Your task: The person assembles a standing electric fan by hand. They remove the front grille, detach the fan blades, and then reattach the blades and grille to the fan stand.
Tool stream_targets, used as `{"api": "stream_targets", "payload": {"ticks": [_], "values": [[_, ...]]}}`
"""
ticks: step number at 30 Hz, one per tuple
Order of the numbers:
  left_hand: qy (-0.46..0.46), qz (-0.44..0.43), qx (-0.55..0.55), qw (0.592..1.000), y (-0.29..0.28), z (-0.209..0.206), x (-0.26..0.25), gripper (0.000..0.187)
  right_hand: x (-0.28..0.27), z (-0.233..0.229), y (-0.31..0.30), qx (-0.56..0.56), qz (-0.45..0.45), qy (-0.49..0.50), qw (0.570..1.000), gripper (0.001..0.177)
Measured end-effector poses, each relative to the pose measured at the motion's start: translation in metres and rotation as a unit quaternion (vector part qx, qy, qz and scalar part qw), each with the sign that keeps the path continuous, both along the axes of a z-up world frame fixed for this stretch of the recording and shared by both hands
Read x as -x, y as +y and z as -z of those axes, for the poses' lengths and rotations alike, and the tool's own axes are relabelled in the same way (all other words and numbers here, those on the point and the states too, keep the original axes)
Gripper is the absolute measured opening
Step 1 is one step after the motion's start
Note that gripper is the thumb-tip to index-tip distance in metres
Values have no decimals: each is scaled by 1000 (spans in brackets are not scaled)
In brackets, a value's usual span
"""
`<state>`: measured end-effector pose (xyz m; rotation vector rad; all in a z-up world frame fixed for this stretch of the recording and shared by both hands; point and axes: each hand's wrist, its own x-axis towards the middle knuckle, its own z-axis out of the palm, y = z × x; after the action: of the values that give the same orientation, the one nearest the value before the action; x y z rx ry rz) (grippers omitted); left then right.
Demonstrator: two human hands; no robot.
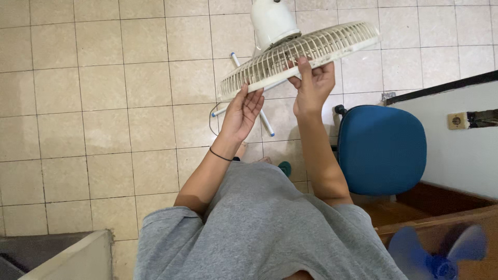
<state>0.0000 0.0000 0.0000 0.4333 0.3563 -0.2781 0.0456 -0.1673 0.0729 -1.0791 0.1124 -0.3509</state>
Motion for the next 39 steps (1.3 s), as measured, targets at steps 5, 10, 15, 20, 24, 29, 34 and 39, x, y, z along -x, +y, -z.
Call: {"api": "stream_targets", "payload": {"ticks": [5, 10, 15, 20, 24, 29, 34, 39], "values": [[8, 26, 3, 1000, -8, -10, 18, 31, 18, 7, -13, -15, 9, -10, 1000, 28], [41, 57, 42, 997, -24, -6, 36, 29, 38, 8, -32, -25, 35, 25, 999, 32], [69, 122, 85, 986, -46, 2, 54, 26, 68, 13, -62, -28, 68, 42, 996, 30], [116, 181, 98, 972, -68, 9, 68, 22, 100, 17, -91, -9, 118, 65, 991, 28], [156, 234, 96, 955, -94, 21, 78, 23, 126, 18, -117, -4, 153, 43, 987, 30], [139, 425, 30, 894, -129, 27, 94, 49, 165, 18, -154, 67, 213, 36, 974, 27], [62, 634, -134, 759, -166, 22, 106, 57, 214, 16, -190, 235, 254, 70, 936, 19], [-269, 546, -281, 742, -226, 10, 111, 43, 267, -9, -212, 367, 302, 164, 864, 17]]}}
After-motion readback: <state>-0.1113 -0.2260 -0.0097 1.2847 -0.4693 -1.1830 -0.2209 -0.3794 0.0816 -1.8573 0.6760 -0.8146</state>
